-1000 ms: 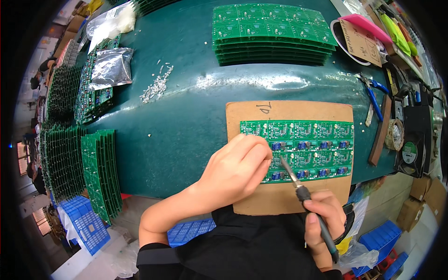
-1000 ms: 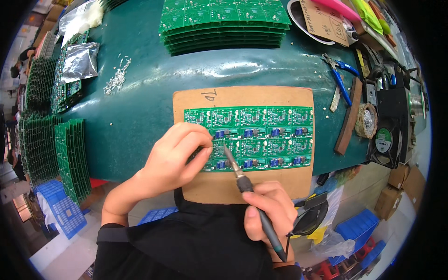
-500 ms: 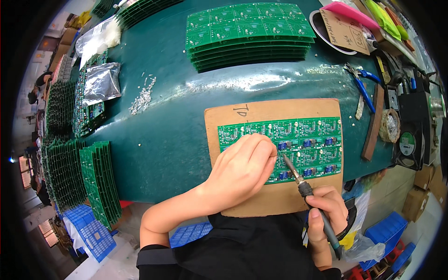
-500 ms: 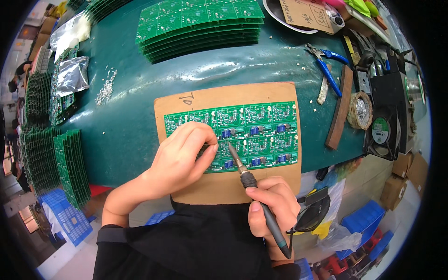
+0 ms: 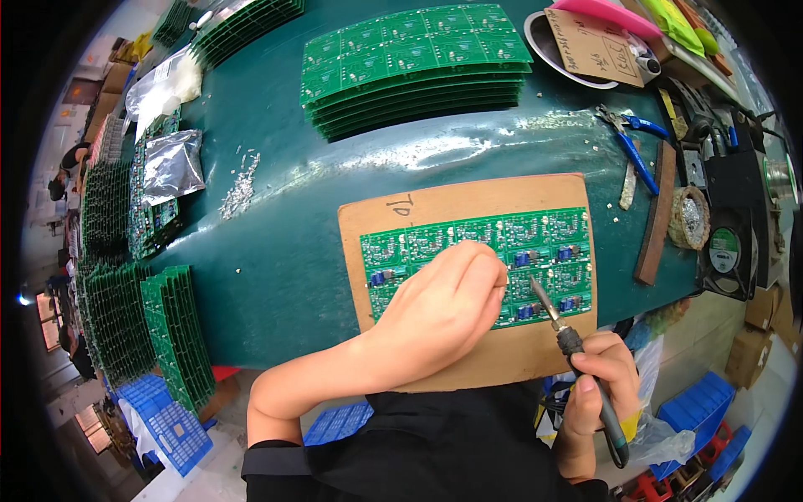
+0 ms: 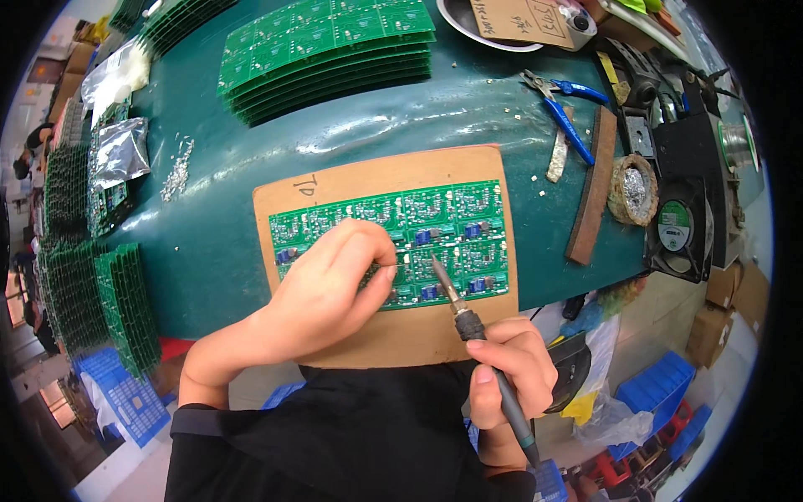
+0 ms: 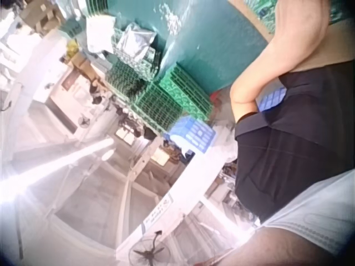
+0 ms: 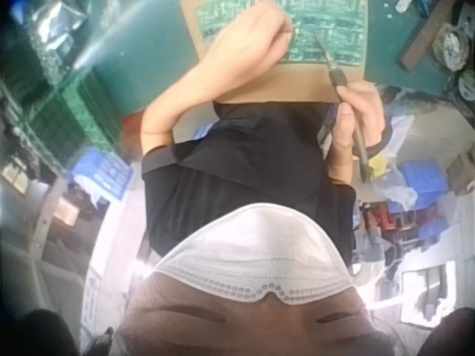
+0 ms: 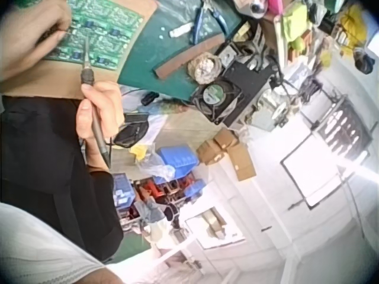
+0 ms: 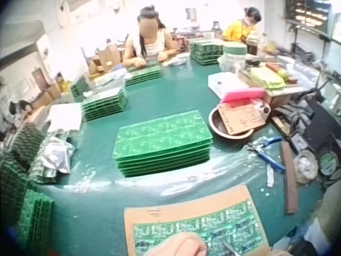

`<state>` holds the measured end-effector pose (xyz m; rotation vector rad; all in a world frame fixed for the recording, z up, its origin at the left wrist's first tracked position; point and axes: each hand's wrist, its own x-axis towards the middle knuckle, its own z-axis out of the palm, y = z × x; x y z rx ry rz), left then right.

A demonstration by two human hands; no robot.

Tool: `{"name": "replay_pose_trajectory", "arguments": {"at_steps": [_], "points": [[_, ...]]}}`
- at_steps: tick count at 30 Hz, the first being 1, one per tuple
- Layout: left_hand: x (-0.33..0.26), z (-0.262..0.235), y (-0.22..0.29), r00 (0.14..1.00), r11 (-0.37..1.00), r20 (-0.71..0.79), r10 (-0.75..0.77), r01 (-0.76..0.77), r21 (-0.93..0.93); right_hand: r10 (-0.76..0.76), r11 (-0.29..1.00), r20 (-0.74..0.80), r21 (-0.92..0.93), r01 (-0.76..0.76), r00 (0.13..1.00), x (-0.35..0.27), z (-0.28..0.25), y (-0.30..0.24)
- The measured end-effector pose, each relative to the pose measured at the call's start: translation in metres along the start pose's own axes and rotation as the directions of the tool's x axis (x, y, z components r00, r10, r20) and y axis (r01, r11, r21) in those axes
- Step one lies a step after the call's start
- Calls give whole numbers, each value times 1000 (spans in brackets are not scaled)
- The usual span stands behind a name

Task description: The person solders electronic components onto circuit boards mounted on a padded base using a soldering iron. The person then flips the base to remove the finished circuit boards and loads new circuit boards from stacks to continue soldering.

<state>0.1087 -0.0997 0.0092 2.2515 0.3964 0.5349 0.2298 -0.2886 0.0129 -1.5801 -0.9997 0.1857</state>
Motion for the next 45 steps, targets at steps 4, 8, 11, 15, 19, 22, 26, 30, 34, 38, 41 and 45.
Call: {"name": "replay_pose_trajectory", "arguments": {"at_steps": [4, 8, 11, 15, 19, 22, 26, 30, 34, 38, 41, 45], "points": [[6, 12, 0, 1000, 995, -3, 22, -22, 101, 12, 1000, 14, 15, -12, 1000, 3, 1, 4], [9, 14, 1, 1000, 986, 13, 27, -29, 161, 48, 998, 52, 33, -49, 998, 6, -2, 7], [11, 14, 3, 999, 980, 25, 37, -42, 196, 39, 997, 87, 65, -45, 995, 8, -5, 9], [15, -1, 20, 970, 979, 157, -186, 169, 115, 10, 999, 30, 34, -11, 1000, 7, -16, 10], [26, 2, 28, 976, 986, 148, -159, 149, 75, -7, 1000, -88, 9, 7, 996, 6, -33, 16], [31, 24, 22, 997, 1000, 69, -23, 24, -13, 5, 1000, -91, 10, -4, 996, 6, -36, 19], [34, 42, 15, 998, 995, 68, 11, -18, 102, 33, 999, -70, 29, -31, 997, 7, -34, 25], [36, 42, 20, 998, 986, 52, 27, -35, 163, 38, 997, -78, 77, -32, 996, 9, -33, 25], [37, 45, 17, 996, 973, 81, 36, -54, 223, 55, 995, -37, 87, -52, 998, 13, -32, 27], [34, 47, 19, 995, 963, 92, 44, -66, 261, 46, 996, 16, 80, -47, 999, 15, -36, 27], [31, 46, 23, 996, 965, 76, 35, -54, 257, -41, 998, -178, 34, 47, 983, 11, -45, 37], [31, 47, 27, 994, 964, 105, 15, -42, 261, -72, 935, -335, -352, -54, 939, 27, -78, 56]]}}
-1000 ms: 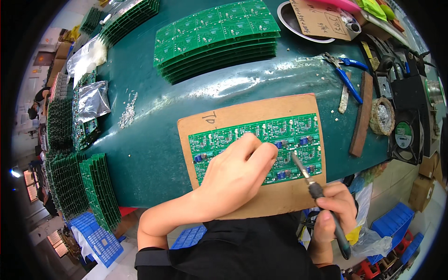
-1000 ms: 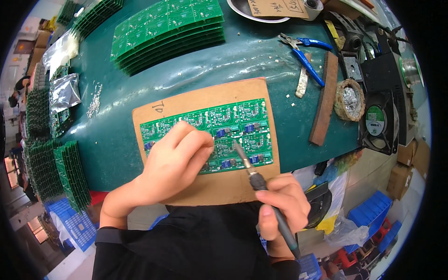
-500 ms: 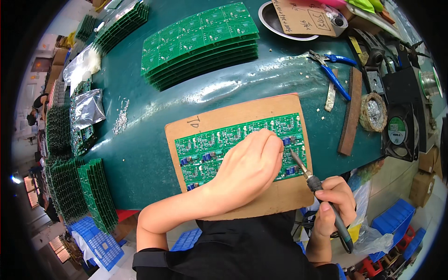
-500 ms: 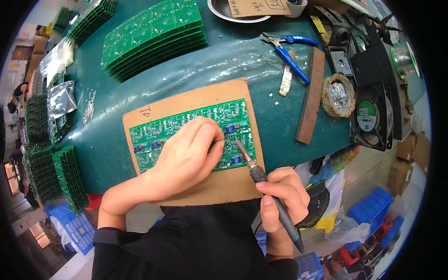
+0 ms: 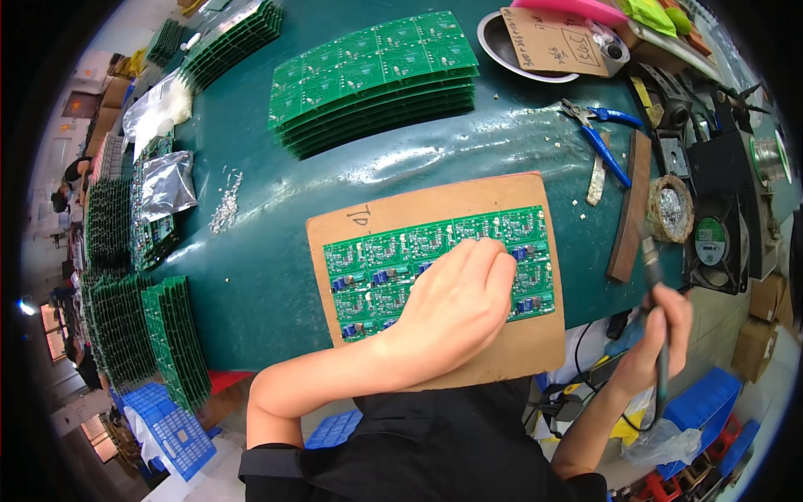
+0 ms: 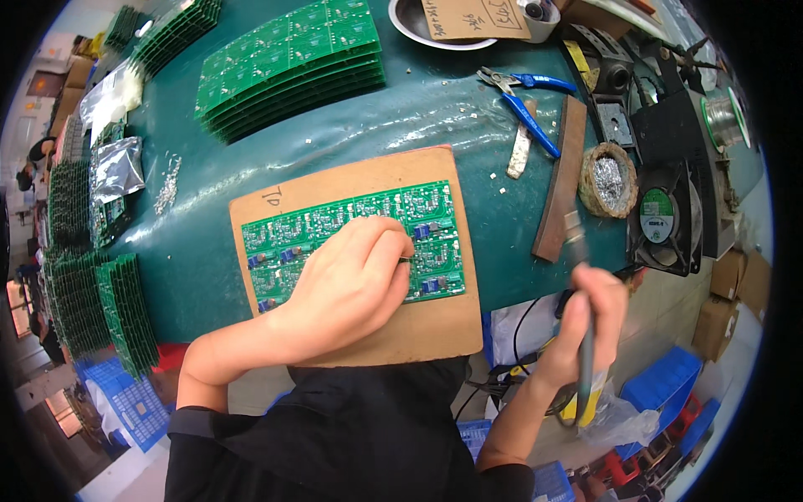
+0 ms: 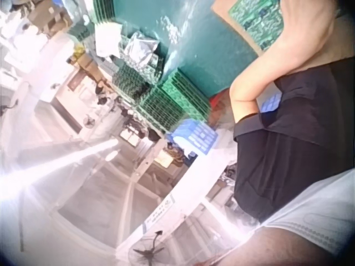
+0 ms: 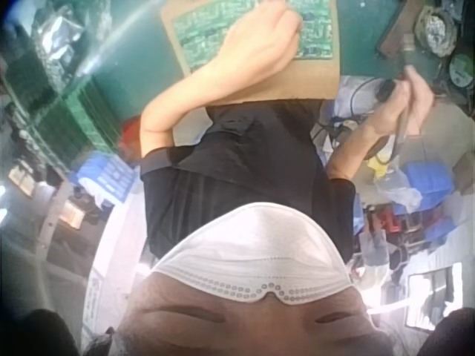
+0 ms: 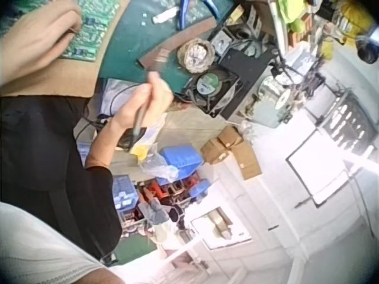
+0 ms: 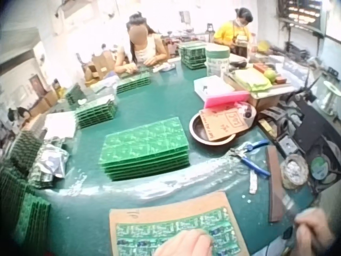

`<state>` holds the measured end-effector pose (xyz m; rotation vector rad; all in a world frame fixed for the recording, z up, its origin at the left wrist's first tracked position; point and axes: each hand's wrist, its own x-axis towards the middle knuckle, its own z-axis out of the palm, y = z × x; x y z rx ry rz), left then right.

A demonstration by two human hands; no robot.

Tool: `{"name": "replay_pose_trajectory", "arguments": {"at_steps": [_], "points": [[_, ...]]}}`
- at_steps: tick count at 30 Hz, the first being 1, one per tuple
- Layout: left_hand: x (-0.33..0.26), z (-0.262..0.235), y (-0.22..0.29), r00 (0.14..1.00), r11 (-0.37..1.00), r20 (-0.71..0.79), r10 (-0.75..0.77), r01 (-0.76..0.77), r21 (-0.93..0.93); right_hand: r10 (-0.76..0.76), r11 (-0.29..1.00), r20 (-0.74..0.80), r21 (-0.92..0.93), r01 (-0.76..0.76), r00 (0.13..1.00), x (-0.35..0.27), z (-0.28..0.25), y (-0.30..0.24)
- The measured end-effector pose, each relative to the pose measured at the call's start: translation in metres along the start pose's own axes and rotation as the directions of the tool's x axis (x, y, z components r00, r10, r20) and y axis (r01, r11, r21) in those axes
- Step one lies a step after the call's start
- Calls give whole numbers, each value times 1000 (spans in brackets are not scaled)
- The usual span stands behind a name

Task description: The person solders electronic components onto circuit boards mounted on a padded base using a soldering iron. The person then flips the base to remove the finished circuit boards and loads new circuit boards from stacks to continue soldering.

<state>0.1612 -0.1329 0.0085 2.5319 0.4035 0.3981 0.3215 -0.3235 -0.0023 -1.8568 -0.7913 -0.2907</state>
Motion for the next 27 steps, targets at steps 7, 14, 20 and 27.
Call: {"name": "replay_pose_trajectory", "arguments": {"at_steps": [7, 14, 20, 27], "points": [[4, -34, -24, 981, 993, -193, -20, 42, 110, -49, 898, 68, -434, 73, 996, 14, 1, -1], [-28, -73, -58, 974, 965, 45, -223, 227, -129, -11, 962, 45, -271, 22, 999, -1, 4, -6], [-126, -173, -14, 823, 876, -562, -86, 331, 352, -197, 979, -98, -64, 191, 976, 8, 28, -66], [-265, -241, -59, 690, 245, -723, -38, 707, 663, -205, 978, 49, 52, 203, 977, 7, 51, -60]]}}
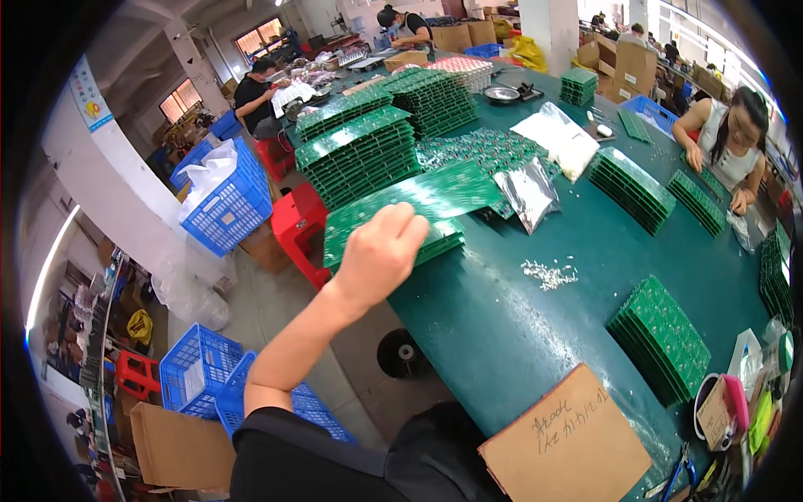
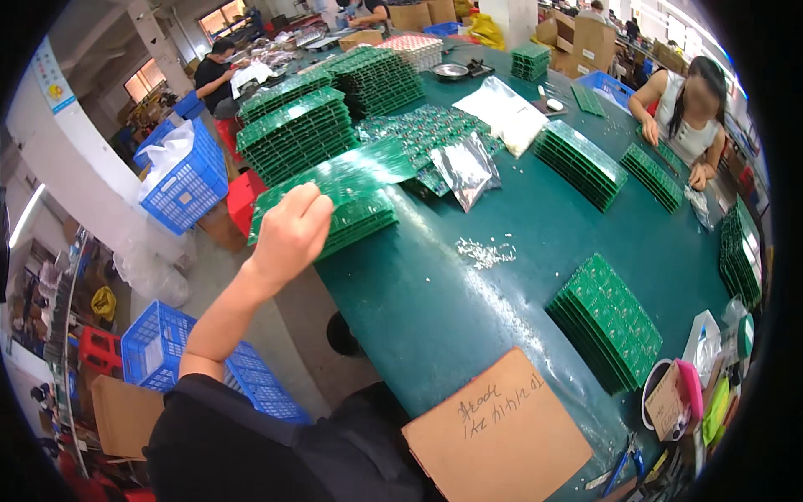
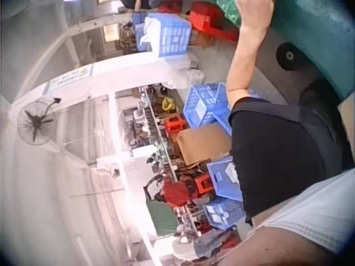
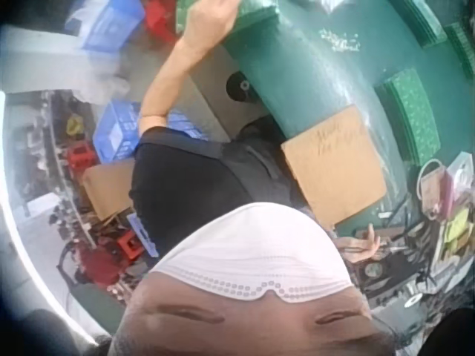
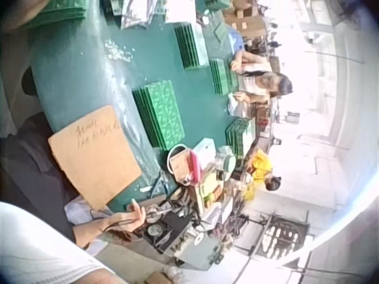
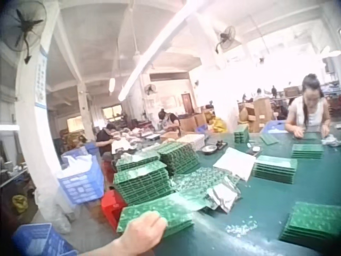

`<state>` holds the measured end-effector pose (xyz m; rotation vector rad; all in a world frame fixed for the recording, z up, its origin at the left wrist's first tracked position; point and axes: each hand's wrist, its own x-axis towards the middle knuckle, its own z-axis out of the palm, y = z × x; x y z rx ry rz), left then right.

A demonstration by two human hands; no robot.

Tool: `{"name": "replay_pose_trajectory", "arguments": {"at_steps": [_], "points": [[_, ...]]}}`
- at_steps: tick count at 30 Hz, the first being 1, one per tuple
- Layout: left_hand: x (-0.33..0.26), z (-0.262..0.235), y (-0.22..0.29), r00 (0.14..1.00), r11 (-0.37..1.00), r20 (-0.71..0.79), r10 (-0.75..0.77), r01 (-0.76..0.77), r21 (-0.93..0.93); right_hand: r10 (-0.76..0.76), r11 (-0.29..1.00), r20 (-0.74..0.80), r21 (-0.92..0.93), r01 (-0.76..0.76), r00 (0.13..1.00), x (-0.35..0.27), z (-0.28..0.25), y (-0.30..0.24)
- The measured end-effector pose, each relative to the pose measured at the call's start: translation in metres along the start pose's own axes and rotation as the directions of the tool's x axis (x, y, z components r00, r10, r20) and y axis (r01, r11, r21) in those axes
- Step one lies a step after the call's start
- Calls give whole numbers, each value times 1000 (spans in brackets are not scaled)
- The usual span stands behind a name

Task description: The person solders electronic components onto circuit boards mounted on a padded base using a soldering iron. The person then flips the base to remove the finished circuit boards and loads new circuit boards from stacks to continue soldering.

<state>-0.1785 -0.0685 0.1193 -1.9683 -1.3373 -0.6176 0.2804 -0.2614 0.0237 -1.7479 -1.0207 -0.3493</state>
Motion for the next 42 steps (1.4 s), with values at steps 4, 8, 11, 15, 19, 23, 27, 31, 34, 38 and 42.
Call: {"name": "replay_pose_trajectory", "arguments": {"at_steps": [4, 8, 11, 15, 19, 23, 27, 31, 34, 38, 42], "points": [[-38, 24, -36, 995, 996, 86, -57, 51, 66, 144, 986, -27, 83, -141, 989, -7, 17, -6], [-58, 38, -39, 981, 994, 166, -105, 100, 39, 65, 998, 41, -15, -64, 997, -11, 16, -15], [-59, 37, -38, 971, 989, 194, -141, 146, -10, 224, 960, 63, 158, -232, 972, -18, 8, -8], [-60, 28, -37, 948, 979, 271, -166, 192, -74, -5, 970, 477, 218, -112, 879, -27, -15, 32], [-57, 24, -31, 951, 979, 265, -161, 188, -81, -218, 951, 777, 305, -49, 590, -31, -38, 51], [-37, 12, 5, 965, 928, 107, -240, 260, -266, 457, 483, 790, 165, -860, 409, -50, -35, 32], [-27, 26, 56, 984, 831, 166, -69, 149, -537, 222, 897, 887, -23, -442, 404, -35, -34, 8], [-28, 60, 111, 965, 661, 204, 164, 46, -749, 497, 234, 769, 328, -915, 402, -58, -42, 74], [-9, 74, 150, 890, 450, 236, 390, 40, -892, -173, 873, 446, 483, -73, 878, -32, -48, 51], [1, 111, 184, 941, 143, 71, 330, 25, -989, 58, 710, 279, 663, -236, 959, 11, 2, 45], [20, 116, 198, 946, 89, 246, 211, 232, -969, -11, 932, 72, 362, -16, 997, 22, 43, 64]]}}
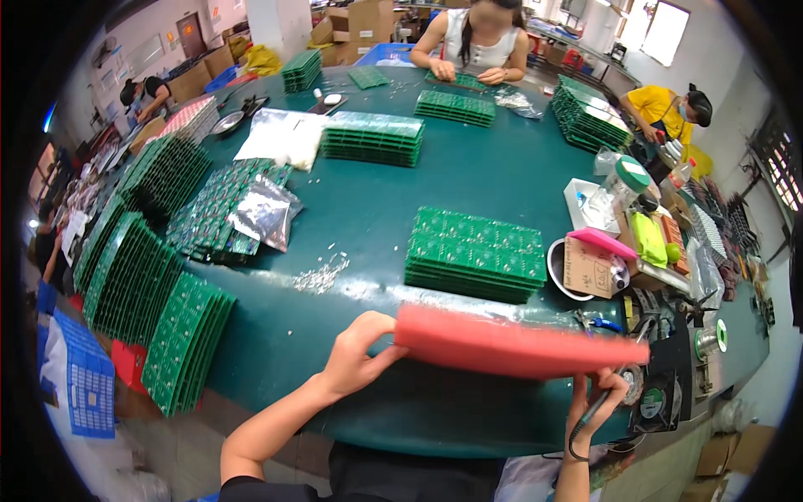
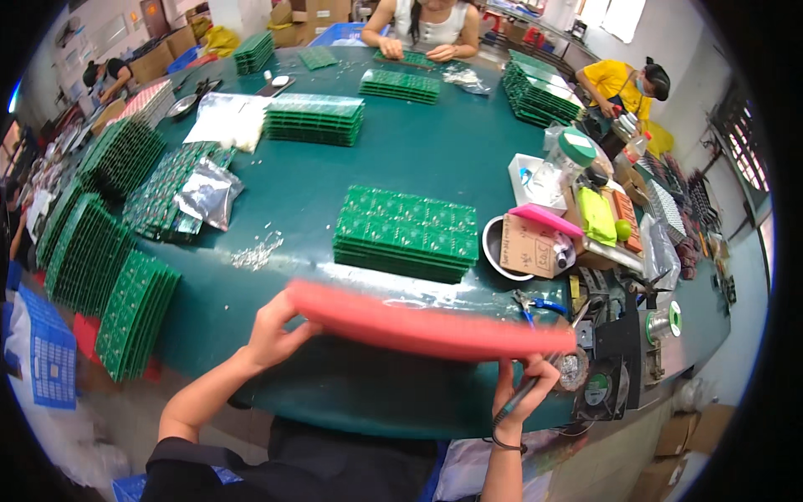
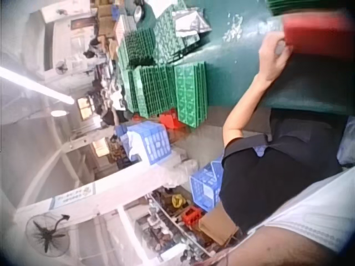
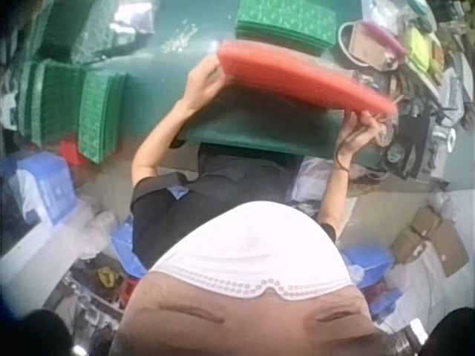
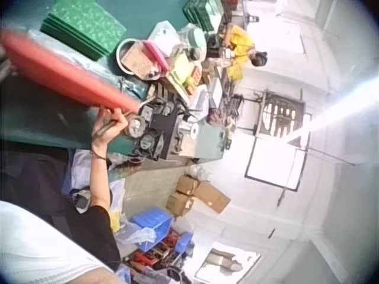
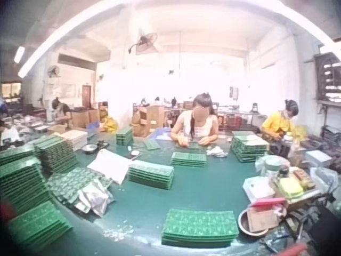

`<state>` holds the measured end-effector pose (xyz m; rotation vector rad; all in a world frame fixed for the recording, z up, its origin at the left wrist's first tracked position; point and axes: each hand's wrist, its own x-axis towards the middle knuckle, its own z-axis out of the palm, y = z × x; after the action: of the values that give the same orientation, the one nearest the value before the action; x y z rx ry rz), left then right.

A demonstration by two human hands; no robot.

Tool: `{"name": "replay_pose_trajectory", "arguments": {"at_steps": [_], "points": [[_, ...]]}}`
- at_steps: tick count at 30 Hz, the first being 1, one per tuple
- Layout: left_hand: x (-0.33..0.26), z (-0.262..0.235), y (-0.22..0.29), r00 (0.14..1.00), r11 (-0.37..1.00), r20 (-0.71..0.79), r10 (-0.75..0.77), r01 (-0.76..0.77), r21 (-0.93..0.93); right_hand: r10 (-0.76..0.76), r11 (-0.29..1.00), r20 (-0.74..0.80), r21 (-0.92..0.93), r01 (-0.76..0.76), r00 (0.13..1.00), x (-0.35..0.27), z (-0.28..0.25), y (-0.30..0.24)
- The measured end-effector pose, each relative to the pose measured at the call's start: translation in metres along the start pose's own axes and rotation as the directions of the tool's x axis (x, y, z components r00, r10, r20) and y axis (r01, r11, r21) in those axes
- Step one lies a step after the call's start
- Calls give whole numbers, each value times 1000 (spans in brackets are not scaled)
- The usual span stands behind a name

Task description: The person solders electronic components onto circuit boards mounted on a padded base using a soldering iron. The person then flips the base to remove the finished circuit boards and loads new circuit boards from stacks to continue soldering.

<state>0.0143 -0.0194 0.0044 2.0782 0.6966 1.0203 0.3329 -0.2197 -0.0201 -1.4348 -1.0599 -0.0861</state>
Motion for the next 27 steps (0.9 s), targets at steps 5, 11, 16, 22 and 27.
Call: {"name": "replay_pose_trajectory", "arguments": {"at_steps": [5, 11, 16, 22, 27], "points": [[63, -17, -8, 923, 917, -151, -353, 310, -252, 204, 953, 90, -245, -176, 975, 106, 70, -70], [127, -21, -41, 886, 774, -20, -464, 394, -495, 23, 960, 268, -275, 54, 963, 159, 117, -3], [97, -39, -13, 898, 722, -108, -427, 266, -639, -162, 986, 207, 67, 151, 965, 146, 111, -34], [15, -90, -26, 812, 560, -250, -527, 110, -822, -125, 967, 384, -160, 200, 915, 186, 108, 9], [-38, -124, -41, 779, 463, -254, -574, 53, -885, -137, 912, 566, -249, 327, 813, 186, 127, 52]]}}
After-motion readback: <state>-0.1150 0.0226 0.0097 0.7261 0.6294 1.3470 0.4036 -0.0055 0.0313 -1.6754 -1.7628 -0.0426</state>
